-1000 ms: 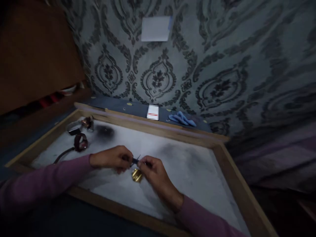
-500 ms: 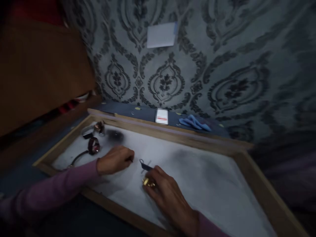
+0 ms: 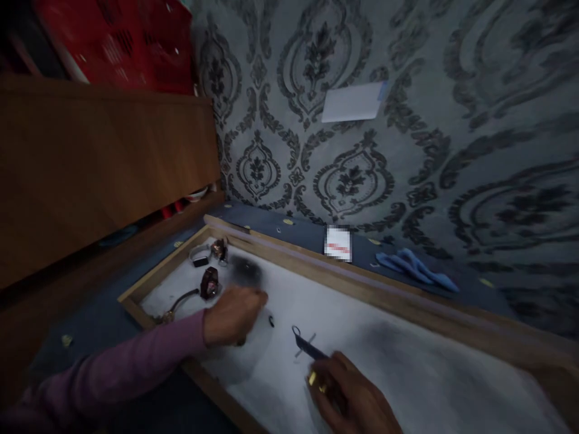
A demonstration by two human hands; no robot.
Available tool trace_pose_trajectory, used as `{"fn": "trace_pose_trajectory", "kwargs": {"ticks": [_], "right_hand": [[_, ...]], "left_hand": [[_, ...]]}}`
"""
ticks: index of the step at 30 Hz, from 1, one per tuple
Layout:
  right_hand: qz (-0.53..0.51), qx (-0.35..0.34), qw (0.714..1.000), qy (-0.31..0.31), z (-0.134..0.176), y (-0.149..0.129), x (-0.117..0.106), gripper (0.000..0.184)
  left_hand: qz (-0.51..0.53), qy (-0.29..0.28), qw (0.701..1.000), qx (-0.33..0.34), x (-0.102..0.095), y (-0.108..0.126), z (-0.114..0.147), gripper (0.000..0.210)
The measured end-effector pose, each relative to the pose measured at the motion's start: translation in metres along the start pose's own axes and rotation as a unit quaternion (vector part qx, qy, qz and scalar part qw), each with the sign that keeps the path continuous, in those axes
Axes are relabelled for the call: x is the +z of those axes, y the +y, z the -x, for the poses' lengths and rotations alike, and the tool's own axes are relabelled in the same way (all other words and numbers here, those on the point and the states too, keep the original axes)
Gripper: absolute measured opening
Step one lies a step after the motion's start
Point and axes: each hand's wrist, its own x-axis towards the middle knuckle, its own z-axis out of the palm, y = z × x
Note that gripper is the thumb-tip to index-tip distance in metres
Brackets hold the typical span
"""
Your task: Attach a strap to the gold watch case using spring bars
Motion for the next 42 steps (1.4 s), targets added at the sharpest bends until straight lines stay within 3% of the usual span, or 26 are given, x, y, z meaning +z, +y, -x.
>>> {"fn": "trace_pose_trajectory", "kwargs": {"ticks": [6,9,12,16,21,27,33,42], "right_hand": [[0.042,-0.002,0.999,0.003,0.000,-0.011,-0.006,0.024],[0.040,-0.003,0.999,0.008,-0.001,-0.010,-0.007,0.024],[0.036,-0.005,0.999,0.003,-0.004,-0.010,-0.008,0.023],[0.053,-0.029,0.998,-0.028,-0.017,-0.021,-0.005,0.023],[0.124,-0.069,0.988,-0.064,-0.044,-0.047,0.002,0.023],[0.209,-0.058,0.974,-0.069,-0.078,-0.053,0.018,0.017],[0.191,-0.072,0.977,-0.062,-0.091,-0.046,0.032,0.021],[0.122,-0.081,0.987,-0.065,-0.094,-0.045,0.035,0.020]], "left_hand": [[0.058,0.049,0.996,-0.052,-0.029,-0.038,0.018,0.024],[0.178,0.063,0.979,-0.075,-0.040,-0.058,0.034,0.019],[0.244,0.030,0.966,-0.081,-0.040,-0.066,0.047,0.017],[0.194,-0.004,0.979,-0.061,-0.028,-0.057,0.045,0.018],[0.098,-0.021,0.994,-0.042,-0.009,-0.043,0.017,0.011],[0.094,-0.026,0.995,-0.033,0.002,-0.040,-0.001,0.006],[0.092,-0.023,0.994,-0.046,0.006,-0.038,0.001,0.011],[0.045,-0.019,0.998,-0.040,0.007,-0.026,0.009,0.013]]}}
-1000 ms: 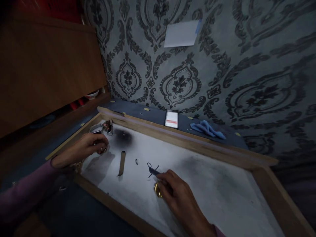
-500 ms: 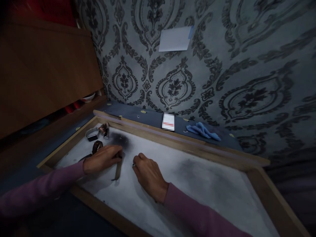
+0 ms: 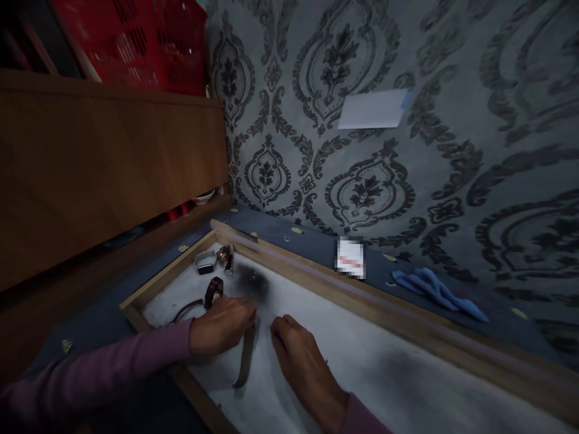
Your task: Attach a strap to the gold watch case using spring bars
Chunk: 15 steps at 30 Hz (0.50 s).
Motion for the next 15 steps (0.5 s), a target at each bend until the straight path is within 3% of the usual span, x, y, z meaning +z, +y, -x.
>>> {"fn": "trace_pose_trajectory", "kwargs": {"ticks": [6,12,15], "right_hand": [[-0.141,0.047,0.989,0.023,-0.004,-0.012,0.001,0.026],[-0.333,0.117,0.935,-0.029,0.012,-0.033,-0.009,0.034],[-0.367,0.133,0.920,-0.041,0.018,-0.037,-0.008,0.031]], "left_hand": [[0.017,0.002,1.000,0.022,-0.002,0.014,0.018,0.016],[0.124,0.038,0.992,0.012,-0.005,0.020,0.034,0.013],[0.194,0.063,0.979,0.017,-0.002,0.020,0.037,0.009]]}}
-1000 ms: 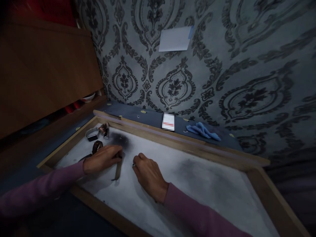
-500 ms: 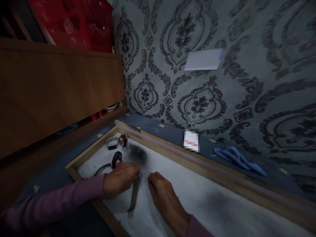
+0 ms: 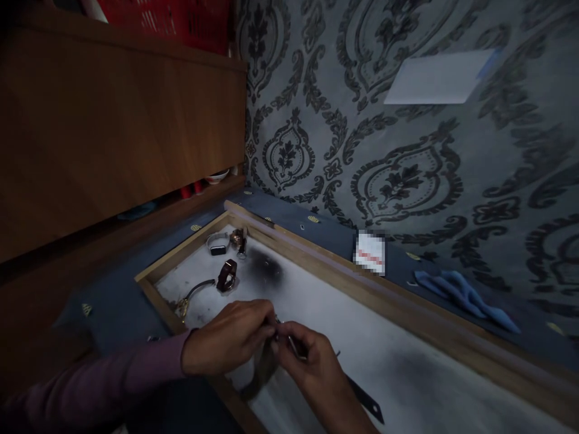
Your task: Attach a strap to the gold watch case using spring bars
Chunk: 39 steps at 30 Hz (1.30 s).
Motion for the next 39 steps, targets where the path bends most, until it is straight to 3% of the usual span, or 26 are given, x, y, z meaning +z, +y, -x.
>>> {"fn": "trace_pose_trajectory", "kwargs": {"ticks": [5,8,13,15,20,23,29,35,39], "right_hand": [[-0.052,0.039,0.997,0.028,0.007,0.000,0.006,0.035],[-0.100,0.033,0.993,0.059,0.015,-0.003,0.009,0.038],[-0.158,0.011,0.982,0.107,0.023,-0.002,0.007,0.039],[-0.170,0.005,0.979,0.116,0.026,0.001,0.005,0.038],[-0.177,-0.009,0.975,0.133,0.035,0.006,-0.001,0.035],[-0.181,-0.014,0.973,0.144,0.041,0.006,-0.004,0.034],[-0.172,-0.032,0.974,0.142,0.048,0.005,-0.007,0.032],[-0.197,-0.032,0.972,0.122,0.050,0.008,-0.008,0.034],[-0.187,-0.028,0.976,0.106,0.051,0.011,-0.006,0.037]], "left_hand": [[0.113,0.040,0.993,0.006,0.003,-0.001,0.000,0.011],[0.227,0.054,0.972,-0.013,0.003,0.002,-0.001,0.015],[0.427,-0.058,0.900,-0.070,0.018,0.006,-0.003,0.020],[0.462,-0.071,0.882,-0.063,0.026,0.008,-0.004,0.021],[0.402,-0.059,0.913,-0.032,0.027,0.020,-0.007,0.018],[0.351,-0.092,0.931,-0.029,0.020,0.024,-0.006,0.020],[0.358,-0.151,0.921,-0.030,0.018,0.022,-0.006,0.012],[0.433,-0.117,0.893,-0.031,0.025,0.022,-0.006,0.016],[0.378,-0.081,0.922,-0.038,0.024,0.025,-0.007,0.018]]}}
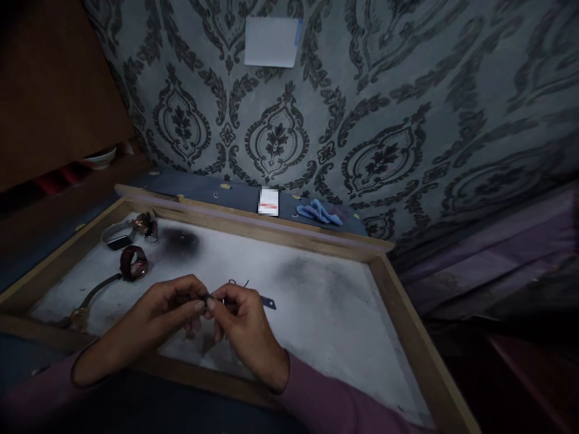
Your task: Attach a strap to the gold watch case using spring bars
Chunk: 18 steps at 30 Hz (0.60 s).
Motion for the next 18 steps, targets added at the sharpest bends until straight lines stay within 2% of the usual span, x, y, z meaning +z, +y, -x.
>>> {"fn": "trace_pose_trajectory", "kwargs": {"ticks": [4,8,13,18], "right_hand": [[0.009,0.006,1.000,-0.002,0.001,0.001,0.000,0.035],[0.001,0.008,1.000,-0.001,0.002,0.001,0.000,0.031],[-0.058,0.025,0.998,0.008,0.003,0.000,-0.001,0.025],[-0.097,0.049,0.994,0.011,0.002,0.000,-0.002,0.021]], "left_hand": [[-0.091,0.026,0.995,0.032,-0.001,0.005,0.000,0.015],[-0.160,0.054,0.980,0.106,0.000,0.005,0.001,0.015],[-0.269,0.083,0.943,0.180,0.002,-0.001,0.007,0.017],[-0.396,0.043,0.886,0.236,0.002,-0.006,0.015,0.035]]}}
